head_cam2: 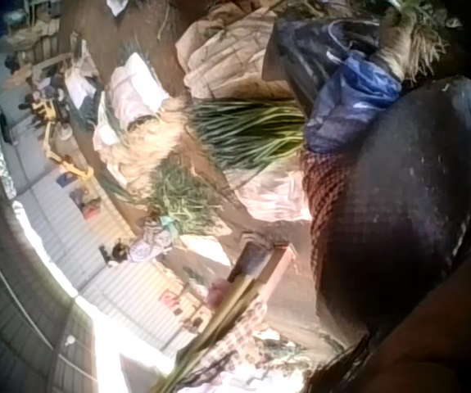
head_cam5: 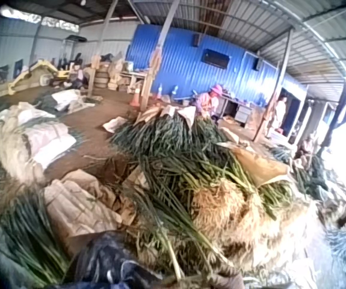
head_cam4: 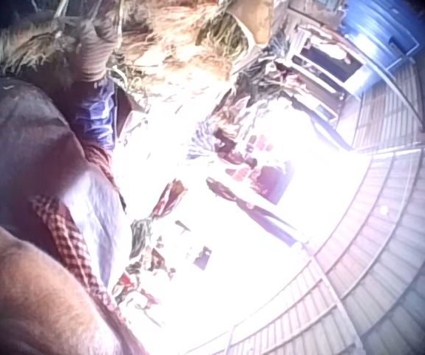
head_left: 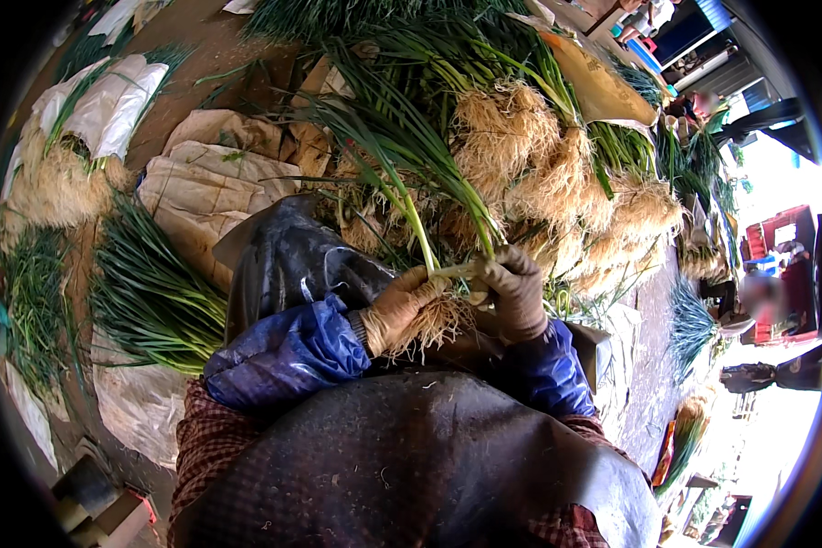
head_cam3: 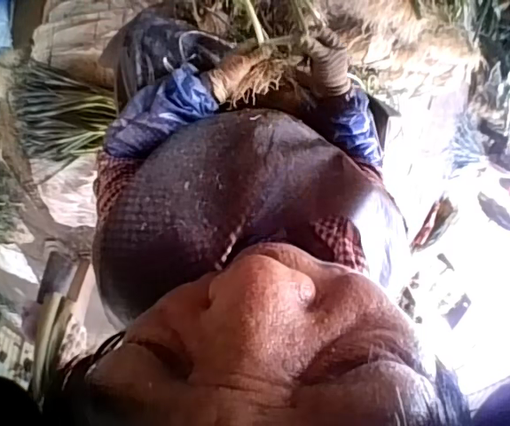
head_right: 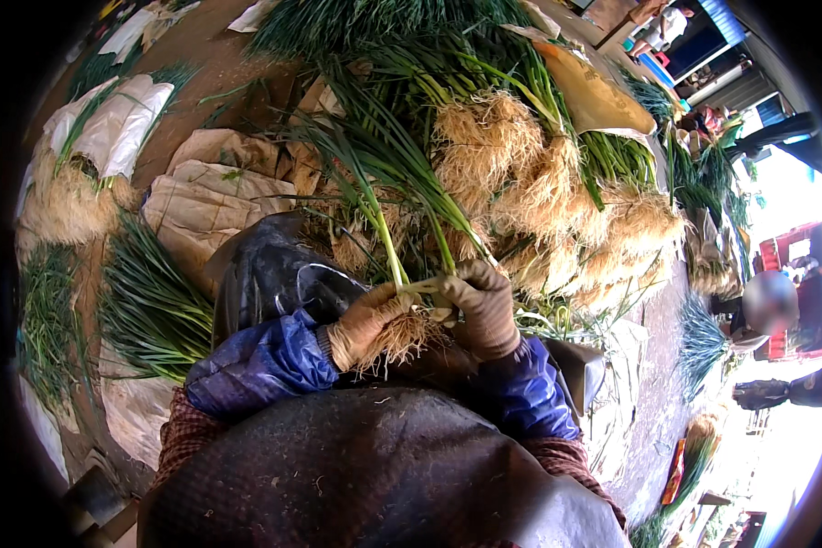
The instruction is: The person sorts bunches of leeks by hand, picking up bundles from a large pile, removing loose outer leaves and excess dirt from the roots, and placing the cleaned bunches into an organized pile on a tarp.
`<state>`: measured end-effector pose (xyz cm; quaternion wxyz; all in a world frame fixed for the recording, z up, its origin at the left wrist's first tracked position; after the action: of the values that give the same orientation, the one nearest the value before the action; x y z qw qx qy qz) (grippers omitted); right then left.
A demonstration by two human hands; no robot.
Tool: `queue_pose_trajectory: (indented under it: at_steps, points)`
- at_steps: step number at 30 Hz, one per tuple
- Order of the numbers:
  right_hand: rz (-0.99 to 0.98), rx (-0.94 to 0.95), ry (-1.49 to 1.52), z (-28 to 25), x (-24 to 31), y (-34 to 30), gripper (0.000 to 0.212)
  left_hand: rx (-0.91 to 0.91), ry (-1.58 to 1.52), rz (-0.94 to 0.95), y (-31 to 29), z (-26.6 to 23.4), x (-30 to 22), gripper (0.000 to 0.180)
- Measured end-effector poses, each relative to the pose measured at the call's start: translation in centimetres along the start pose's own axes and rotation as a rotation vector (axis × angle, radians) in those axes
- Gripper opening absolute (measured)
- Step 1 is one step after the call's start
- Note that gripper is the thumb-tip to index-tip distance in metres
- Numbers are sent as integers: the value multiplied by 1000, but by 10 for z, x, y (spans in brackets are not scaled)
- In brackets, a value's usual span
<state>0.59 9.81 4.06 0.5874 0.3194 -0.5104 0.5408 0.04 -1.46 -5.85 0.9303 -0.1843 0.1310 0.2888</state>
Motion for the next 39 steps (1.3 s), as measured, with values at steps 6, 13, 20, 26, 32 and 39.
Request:
queue_pose_trajectory:
  at_steps: [6, 13, 20, 26, 32, 39]
  points:
    - [-384, -66, 61, -20, 61, -29, 17, -166, 139, 113, 5, -22, -15, 28]
    - [-808, -289, -337, -98, 109, 11, 39, -118, 118, 244, -6, -11, -39, 35]
    - [126, 139, -1696, -163, -138, 141, 56, -185, -99, 204, -1, -24, -34, 17]
    - [-15, -217, -335, -60, 17, 75, 18, -345, 66, 134, -9, -33, -38, 20]
    - [-433, -185, -54, -17, 120, 19, 39, -187, 133, 266, -4, -22, -49, 27]
    - [56, 294, 67, 37, -35, 30, 54, 109, 58, 22, -14, 32, -29, 28]
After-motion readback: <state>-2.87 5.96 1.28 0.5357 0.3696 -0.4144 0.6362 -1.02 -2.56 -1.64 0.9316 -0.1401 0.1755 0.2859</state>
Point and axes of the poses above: each hand's wrist, its own y-axis towards the middle knuckle, its own z-axis out of the palm, x = y × z, the point moved 8 cm from there along y, towards the middle knuckle, and after that the axes turned 4 degrees about -x, right-handed, at the moved point
